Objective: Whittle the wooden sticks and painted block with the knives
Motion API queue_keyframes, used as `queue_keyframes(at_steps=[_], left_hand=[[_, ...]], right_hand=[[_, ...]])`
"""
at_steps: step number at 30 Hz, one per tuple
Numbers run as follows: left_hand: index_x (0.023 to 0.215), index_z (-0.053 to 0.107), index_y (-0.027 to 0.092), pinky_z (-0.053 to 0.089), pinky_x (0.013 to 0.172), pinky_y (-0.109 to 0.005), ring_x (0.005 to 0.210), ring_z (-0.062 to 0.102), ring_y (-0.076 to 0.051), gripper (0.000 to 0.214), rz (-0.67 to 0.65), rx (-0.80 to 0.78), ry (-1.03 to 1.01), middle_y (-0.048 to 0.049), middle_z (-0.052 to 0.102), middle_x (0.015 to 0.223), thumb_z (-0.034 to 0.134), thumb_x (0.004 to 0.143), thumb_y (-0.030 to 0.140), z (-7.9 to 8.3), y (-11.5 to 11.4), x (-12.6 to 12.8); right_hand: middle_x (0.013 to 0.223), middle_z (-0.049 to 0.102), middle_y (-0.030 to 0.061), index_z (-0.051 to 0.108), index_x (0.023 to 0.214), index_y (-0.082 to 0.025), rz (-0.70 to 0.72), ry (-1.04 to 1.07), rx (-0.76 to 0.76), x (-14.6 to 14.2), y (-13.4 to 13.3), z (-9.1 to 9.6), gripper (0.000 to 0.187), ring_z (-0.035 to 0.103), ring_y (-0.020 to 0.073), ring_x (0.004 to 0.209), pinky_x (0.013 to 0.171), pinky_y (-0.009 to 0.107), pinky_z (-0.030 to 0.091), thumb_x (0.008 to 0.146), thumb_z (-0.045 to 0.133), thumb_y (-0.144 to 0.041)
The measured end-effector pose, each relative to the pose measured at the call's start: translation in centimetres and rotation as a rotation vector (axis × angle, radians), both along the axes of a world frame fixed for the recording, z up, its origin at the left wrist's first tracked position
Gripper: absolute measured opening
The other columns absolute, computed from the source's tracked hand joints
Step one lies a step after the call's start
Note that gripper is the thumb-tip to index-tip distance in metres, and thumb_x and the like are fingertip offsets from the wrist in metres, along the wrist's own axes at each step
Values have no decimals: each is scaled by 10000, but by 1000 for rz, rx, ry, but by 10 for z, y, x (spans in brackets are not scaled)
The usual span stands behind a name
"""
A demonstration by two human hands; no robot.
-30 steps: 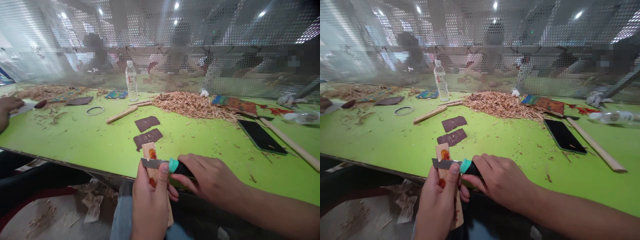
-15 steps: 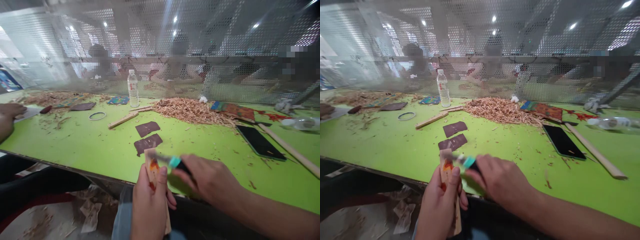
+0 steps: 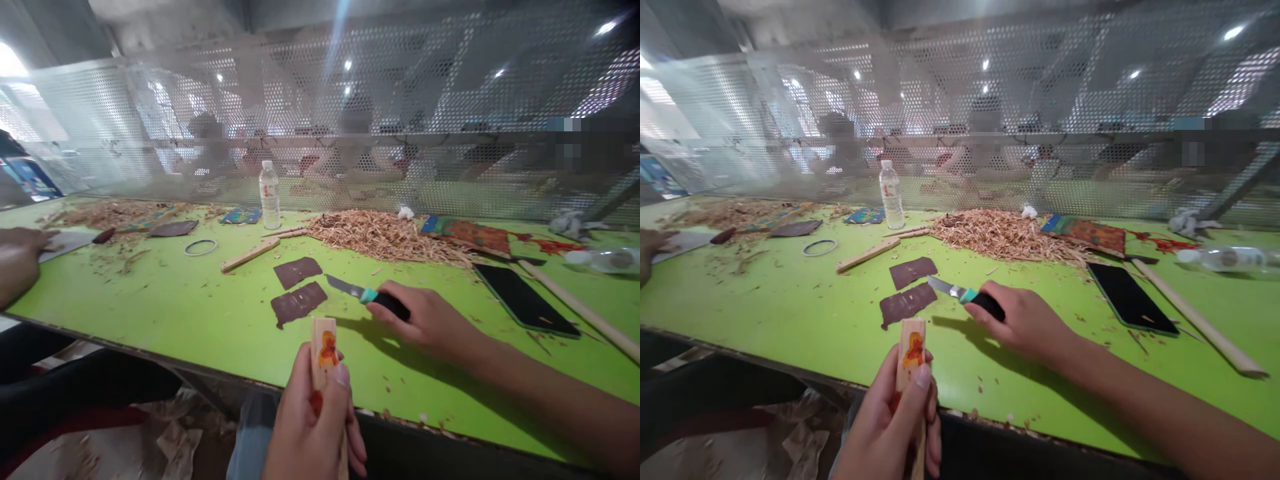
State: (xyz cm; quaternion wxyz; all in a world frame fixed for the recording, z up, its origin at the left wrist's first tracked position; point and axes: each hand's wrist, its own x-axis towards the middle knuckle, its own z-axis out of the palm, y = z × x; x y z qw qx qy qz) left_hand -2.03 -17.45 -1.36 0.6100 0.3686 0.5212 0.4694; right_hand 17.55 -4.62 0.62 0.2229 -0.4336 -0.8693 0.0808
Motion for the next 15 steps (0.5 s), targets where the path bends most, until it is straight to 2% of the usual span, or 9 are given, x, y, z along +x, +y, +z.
queue_keyframes(at_steps=[4,8,10,12,15], left_hand=[[1201,501,192,468,458,-176,434,517,-91,552,-76,1,-85,65,554,584,573,925,665,-2,-1,0],[1284,508,178,562,619,-230,622,677,-132,586,-97,72,-191,-18,667,842,688,892,575,-1,3,-3],[1290,526,176,536,597,-208,609,666,-115,586,-82,71,-230,-37,681,902,724,875,540,-2,3,-4],[1286,545,181,454,506,-172,511,577,-74,608,-57,28,-250,-17,671,834,746,849,553,-3,2,-2],[1414,475,195,353,454,-151,444,452,-67,762,-43,-52,-240,40,599,609,736,833,612,-4,-1,3]], right_hand=[[674,624,0,605,937,-195,62,33,-35,-1,-8,1,399,552,158,576,548,267,328,1040,437,-542],[682,611,3,562,893,-206,147,-16,-40,0,-13,3,395,536,153,557,547,263,332,1025,455,-562],[700,625,11,563,887,-208,195,-57,-43,0,-15,1,376,546,151,558,548,260,335,1011,491,-557],[716,641,15,564,885,-215,228,-75,-41,0,-14,-3,327,564,154,573,555,256,343,996,529,-520],[715,652,13,558,885,-225,225,-67,-13,1,-11,-9,186,567,158,581,562,252,346,957,566,-397]])
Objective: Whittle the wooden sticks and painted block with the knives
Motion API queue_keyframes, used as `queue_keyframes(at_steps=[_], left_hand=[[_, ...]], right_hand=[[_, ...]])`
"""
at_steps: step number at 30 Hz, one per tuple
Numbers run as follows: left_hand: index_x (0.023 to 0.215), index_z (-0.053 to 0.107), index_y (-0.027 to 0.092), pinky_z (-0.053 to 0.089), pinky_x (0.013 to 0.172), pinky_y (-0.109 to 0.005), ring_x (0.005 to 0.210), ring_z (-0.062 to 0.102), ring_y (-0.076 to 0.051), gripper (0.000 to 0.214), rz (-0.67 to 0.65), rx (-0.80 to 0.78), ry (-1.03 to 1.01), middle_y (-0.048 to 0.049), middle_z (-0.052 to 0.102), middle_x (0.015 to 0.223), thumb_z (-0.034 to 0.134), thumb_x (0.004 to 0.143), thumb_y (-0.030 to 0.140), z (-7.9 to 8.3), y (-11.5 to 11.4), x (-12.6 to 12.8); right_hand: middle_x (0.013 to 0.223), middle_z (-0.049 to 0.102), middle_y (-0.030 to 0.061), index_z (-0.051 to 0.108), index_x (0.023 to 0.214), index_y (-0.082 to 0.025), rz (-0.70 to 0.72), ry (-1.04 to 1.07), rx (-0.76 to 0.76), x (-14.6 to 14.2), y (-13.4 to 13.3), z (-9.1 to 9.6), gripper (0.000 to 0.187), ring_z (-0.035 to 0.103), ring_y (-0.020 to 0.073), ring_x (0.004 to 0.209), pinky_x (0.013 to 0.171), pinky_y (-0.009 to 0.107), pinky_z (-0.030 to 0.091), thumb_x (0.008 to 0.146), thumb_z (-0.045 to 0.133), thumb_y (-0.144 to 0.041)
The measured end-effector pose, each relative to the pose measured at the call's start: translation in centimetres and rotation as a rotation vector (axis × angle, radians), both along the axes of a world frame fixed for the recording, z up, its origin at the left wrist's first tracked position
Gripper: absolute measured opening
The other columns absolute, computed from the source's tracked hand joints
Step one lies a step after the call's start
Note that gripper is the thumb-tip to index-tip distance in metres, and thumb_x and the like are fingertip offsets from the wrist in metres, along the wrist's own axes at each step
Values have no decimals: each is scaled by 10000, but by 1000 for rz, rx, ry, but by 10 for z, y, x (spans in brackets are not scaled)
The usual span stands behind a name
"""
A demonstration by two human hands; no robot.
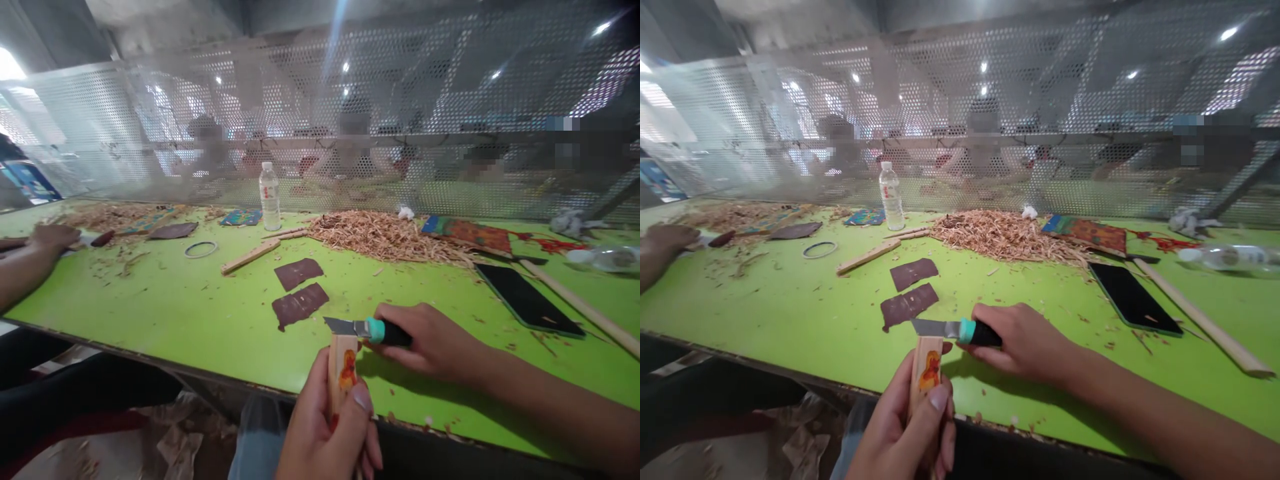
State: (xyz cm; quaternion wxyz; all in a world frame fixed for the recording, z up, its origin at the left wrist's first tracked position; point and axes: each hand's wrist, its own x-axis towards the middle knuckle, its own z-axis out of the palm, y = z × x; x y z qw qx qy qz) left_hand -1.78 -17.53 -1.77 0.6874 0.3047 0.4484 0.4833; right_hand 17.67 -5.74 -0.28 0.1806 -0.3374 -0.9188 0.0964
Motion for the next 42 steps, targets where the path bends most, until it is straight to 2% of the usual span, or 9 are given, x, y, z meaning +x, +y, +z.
queue_keyframes(at_steps=[3,11,16,19,22,26,30,37,42], left_hand=[[1483,407,167,336,464,-151,440,434,-79,815,-7,4,36,50,558,517,698,864,611,3,-1,3],[1470,361,163,398,522,-172,512,469,-100,799,-20,13,6,43,579,585,694,880,586,6,0,2],[1303,490,148,455,570,-195,534,530,-117,566,31,48,73,27,606,587,652,926,538,8,-1,7],[1263,512,132,497,600,-223,564,591,-146,529,90,84,166,7,644,602,646,927,519,8,-2,12],[1232,517,126,513,587,-237,550,604,-159,520,114,91,268,6,652,596,632,926,530,7,-2,15],[1091,547,151,505,550,-232,529,594,-157,435,105,110,360,6,641,575,575,946,560,3,0,14],[896,545,185,492,552,-216,529,604,-140,402,28,140,365,2,638,568,545,963,581,0,1,10],[787,514,194,448,531,-188,495,571,-106,404,16,149,359,11,623,553,554,981,546,3,2,7],[805,507,201,456,521,-185,482,544,-99,395,-9,144,313,31,591,541,569,971,554,2,4,3]], right_hand=[[676,640,2,554,876,-230,-49,27,31,2,3,-2,88,529,154,548,551,250,331,910,565,-311],[666,600,-1,505,796,-234,-40,-31,34,0,2,9,57,500,154,563,555,253,309,845,534,-236],[667,602,-7,472,758,-239,37,-77,60,-4,-2,9,112,532,157,588,569,260,299,776,557,-169],[674,623,-13,484,755,-235,79,-109,73,-6,-5,8,118,542,149,576,568,268,287,781,582,-175],[696,651,-11,518,771,-228,57,-139,112,-8,-9,6,96,561,150,583,566,281,276,771,600,-179],[712,680,-6,580,806,-218,-10,-167,182,-10,-10,2,73,576,153,580,558,302,255,759,617,-175],[690,677,2,595,800,-207,-43,-163,285,-9,-6,-3,54,571,156,563,555,313,251,766,622,-176],[700,692,24,628,835,-192,-61,-147,374,-8,-1,-7,153,577,175,576,562,308,241,691,636,-141],[681,679,33,628,815,-185,-67,-139,417,-6,3,-8,91,540,167,547,566,310,240,731,627,-149]])
